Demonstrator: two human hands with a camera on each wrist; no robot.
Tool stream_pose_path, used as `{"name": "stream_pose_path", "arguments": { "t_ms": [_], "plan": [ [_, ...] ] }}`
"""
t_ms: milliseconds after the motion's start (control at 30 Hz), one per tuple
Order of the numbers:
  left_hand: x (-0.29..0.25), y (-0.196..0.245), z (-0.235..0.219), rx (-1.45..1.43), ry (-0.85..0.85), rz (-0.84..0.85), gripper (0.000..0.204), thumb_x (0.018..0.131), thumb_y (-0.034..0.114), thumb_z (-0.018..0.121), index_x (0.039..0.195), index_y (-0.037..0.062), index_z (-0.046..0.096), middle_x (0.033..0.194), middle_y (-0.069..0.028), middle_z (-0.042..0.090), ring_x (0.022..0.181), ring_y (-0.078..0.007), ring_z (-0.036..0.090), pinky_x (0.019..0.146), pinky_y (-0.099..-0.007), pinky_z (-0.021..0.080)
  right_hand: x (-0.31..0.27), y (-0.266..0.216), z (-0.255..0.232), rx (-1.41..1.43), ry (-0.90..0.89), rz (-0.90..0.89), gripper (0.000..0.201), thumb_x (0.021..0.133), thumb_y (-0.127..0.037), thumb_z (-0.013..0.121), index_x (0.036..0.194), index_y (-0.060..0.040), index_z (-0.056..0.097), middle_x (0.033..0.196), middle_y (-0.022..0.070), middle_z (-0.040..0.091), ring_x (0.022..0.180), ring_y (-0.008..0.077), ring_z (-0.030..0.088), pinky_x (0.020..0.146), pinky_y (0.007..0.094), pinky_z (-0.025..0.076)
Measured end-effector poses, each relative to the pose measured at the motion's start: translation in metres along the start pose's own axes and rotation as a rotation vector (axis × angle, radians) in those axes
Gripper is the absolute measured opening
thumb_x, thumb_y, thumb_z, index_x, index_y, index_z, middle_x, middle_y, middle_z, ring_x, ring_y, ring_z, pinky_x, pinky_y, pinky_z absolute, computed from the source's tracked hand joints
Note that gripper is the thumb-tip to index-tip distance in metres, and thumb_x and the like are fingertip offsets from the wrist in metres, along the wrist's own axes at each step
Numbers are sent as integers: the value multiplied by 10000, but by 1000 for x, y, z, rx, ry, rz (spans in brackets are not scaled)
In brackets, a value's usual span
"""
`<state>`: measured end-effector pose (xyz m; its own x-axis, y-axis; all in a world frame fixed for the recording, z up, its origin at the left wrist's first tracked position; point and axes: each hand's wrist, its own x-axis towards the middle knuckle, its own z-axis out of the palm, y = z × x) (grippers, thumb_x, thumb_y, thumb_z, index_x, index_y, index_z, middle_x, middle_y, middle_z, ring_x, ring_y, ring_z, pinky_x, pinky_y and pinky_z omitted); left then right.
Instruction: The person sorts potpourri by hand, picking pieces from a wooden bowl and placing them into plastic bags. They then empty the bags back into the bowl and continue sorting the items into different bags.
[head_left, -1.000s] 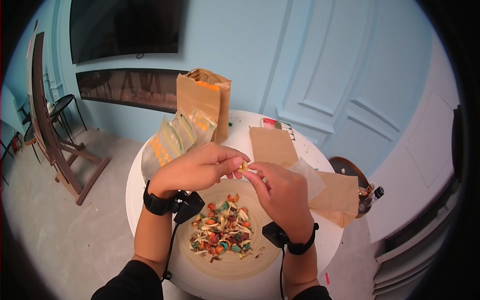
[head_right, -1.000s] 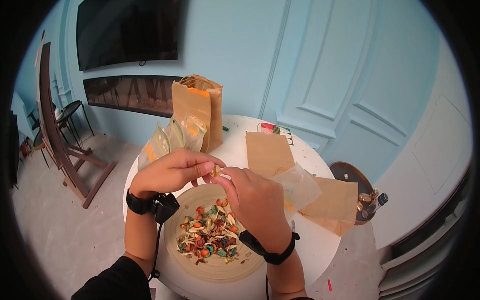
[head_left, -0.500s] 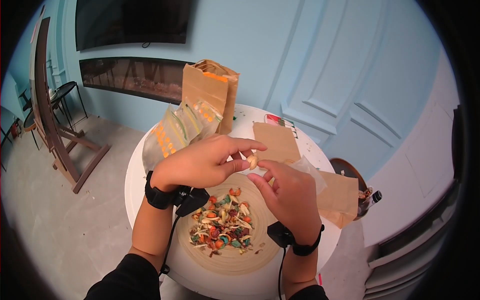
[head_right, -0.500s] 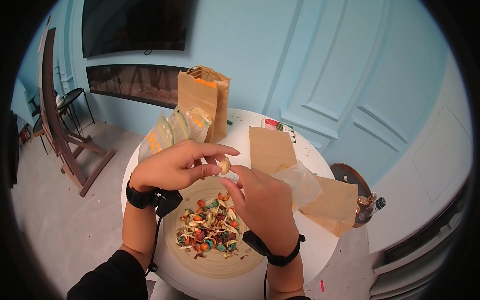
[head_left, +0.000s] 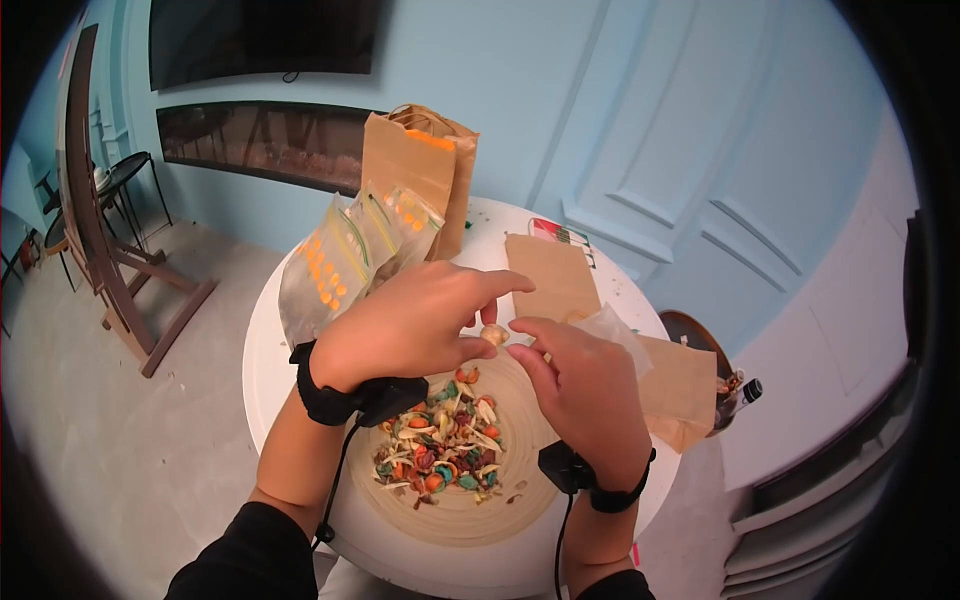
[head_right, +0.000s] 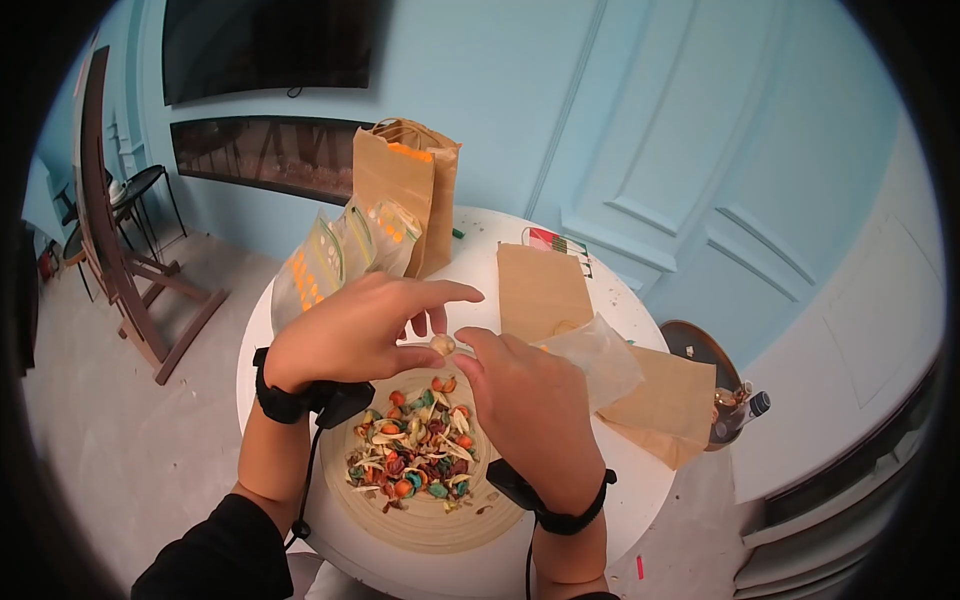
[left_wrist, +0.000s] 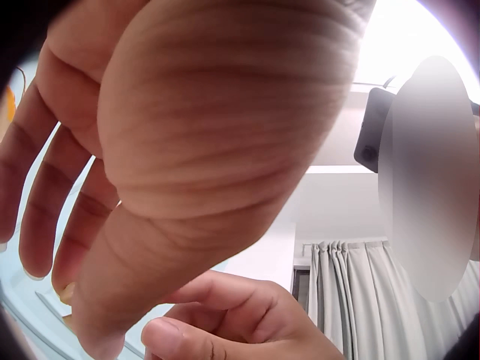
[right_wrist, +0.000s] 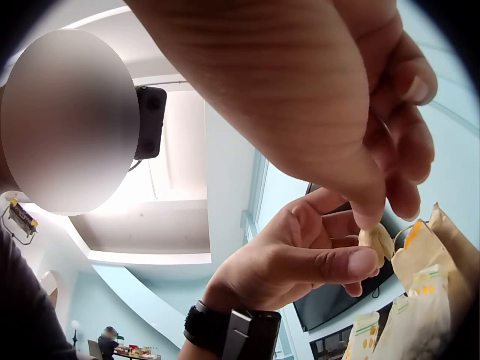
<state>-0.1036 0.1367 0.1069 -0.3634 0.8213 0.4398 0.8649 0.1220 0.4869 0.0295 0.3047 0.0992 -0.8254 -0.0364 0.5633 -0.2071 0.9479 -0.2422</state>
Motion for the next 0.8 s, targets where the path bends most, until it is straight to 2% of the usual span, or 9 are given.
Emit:
{"name": "stream_pose_path", "arguments": {
  "t_ms": [133, 433, 533, 800],
  "plan": [
    [0, 1, 2, 0, -7, 31, 611, 805, 131, 822, 1373, 99, 597, 934, -106, 729, 766, -292, 680, 679, -404, 533, 1, 2, -1, -10, -32, -9, 139, 977, -241, 651, 1052, -145, 716, 809, 84, 681, 676, 310, 665, 583, 393, 506],
    [3, -6, 14, 4, -30, 83, 613, 773, 89, 815, 1350, 66, 608, 941, -135, 744, 750, -311, 689, 718, -402, 549, 3, 11, 2, 70, -34, -23, 93, 903, -138, 716, 968, -120, 779, 850, 61, 714, 688, 289, 677, 602, 371, 515],
    [7, -6, 15, -24, -75, 45, 602, 780, 71, 794, 1351, 49, 604, 952, -139, 751, 780, -313, 700, 733, -405, 554, 4, 17, 5, 94, -42, -55, 97, 895, -118, 711, 963, -118, 780, 853, 61, 720, 694, 287, 679, 601, 371, 514],
    [7, -12, 18, -38, -115, 12, 661, 802, 72, 760, 1422, 30, 534, 965, -155, 751, 851, -321, 718, 755, -405, 558, 7, 20, 8, 90, -143, -2, 112, 900, -157, 717, 992, -117, 767, 877, 73, 725, 739, 306, 679, 642, 388, 518]
  ]
}}
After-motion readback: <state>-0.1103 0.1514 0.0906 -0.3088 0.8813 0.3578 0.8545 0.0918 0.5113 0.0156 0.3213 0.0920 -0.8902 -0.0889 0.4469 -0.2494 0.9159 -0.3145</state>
